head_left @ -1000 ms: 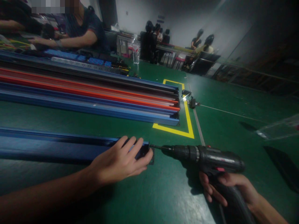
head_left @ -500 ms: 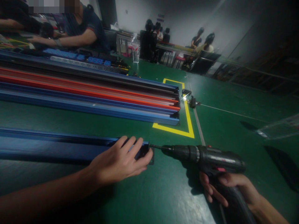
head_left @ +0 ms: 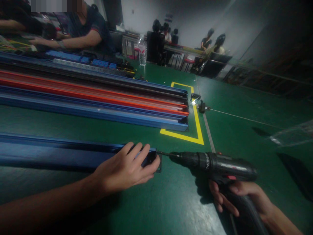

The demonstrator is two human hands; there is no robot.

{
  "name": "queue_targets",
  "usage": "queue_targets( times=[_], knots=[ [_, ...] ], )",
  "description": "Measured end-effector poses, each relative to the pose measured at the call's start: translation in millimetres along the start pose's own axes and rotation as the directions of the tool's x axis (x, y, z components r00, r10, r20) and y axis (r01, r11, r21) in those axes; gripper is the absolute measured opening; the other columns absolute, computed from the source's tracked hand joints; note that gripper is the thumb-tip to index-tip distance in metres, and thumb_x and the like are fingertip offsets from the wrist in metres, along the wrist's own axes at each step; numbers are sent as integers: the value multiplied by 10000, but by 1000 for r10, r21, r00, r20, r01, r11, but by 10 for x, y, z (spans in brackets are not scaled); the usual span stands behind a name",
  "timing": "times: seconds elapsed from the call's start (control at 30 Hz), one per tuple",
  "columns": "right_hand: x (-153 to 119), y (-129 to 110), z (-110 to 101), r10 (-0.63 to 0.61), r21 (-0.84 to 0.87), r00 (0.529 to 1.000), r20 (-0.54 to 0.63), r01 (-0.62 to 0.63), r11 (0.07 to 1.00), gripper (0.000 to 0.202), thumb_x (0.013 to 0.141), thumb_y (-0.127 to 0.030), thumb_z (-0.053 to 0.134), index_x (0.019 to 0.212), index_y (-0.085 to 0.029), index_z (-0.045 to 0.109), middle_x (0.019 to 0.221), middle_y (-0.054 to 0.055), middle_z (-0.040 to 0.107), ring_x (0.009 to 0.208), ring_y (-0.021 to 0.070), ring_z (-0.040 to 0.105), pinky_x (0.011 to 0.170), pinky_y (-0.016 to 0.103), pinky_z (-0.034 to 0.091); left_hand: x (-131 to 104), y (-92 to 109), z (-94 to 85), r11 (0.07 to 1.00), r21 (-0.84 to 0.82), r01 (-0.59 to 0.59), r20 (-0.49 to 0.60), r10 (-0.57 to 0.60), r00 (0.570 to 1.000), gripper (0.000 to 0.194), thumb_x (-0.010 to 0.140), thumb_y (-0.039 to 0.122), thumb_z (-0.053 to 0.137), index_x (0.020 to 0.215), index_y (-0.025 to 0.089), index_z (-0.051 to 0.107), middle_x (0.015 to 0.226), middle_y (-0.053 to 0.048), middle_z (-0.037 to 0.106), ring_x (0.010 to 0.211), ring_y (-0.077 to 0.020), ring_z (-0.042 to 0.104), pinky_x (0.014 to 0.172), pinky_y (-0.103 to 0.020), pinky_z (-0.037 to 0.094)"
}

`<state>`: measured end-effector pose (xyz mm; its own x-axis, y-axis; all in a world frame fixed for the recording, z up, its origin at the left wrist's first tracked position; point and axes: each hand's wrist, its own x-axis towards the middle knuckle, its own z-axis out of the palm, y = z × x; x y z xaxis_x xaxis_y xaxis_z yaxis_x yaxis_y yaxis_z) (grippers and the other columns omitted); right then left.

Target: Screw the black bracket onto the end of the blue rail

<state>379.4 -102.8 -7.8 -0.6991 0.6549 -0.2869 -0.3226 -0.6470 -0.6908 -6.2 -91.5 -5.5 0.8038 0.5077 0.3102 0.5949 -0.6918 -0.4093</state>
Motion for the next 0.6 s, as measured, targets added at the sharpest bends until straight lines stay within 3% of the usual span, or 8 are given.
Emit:
queue_targets(
  times=[0.2, 0.6],
  knots=[
    [-3, -16, 5, 23, 19, 1000, -2, -23, 1000, 359, 832, -225, 602, 1072, 0, 745, 867, 174, 794, 552, 145, 706, 775, 355, 605, -1, -2, -12, 1000, -3, 1, 11, -1, 1000, 400, 999, 466, 507, 1330, 241, 521, 1137, -191, 687, 978, -306, 680, 793, -437, 549],
    [-10, -16, 10, 4, -17, 1000, -9, -4, 1000, 366, 827, -230, 593, 1062, 5, 745, 807, 157, 784, 538, 142, 683, 768, 364, 601, -16, -4, -20, 1000, 3, 0, 9, 0, 1000, 403, 1004, 459, 502, 1340, 238, 520, 1152, -202, 678, 993, -316, 677, 793, -439, 543]
  ],
)
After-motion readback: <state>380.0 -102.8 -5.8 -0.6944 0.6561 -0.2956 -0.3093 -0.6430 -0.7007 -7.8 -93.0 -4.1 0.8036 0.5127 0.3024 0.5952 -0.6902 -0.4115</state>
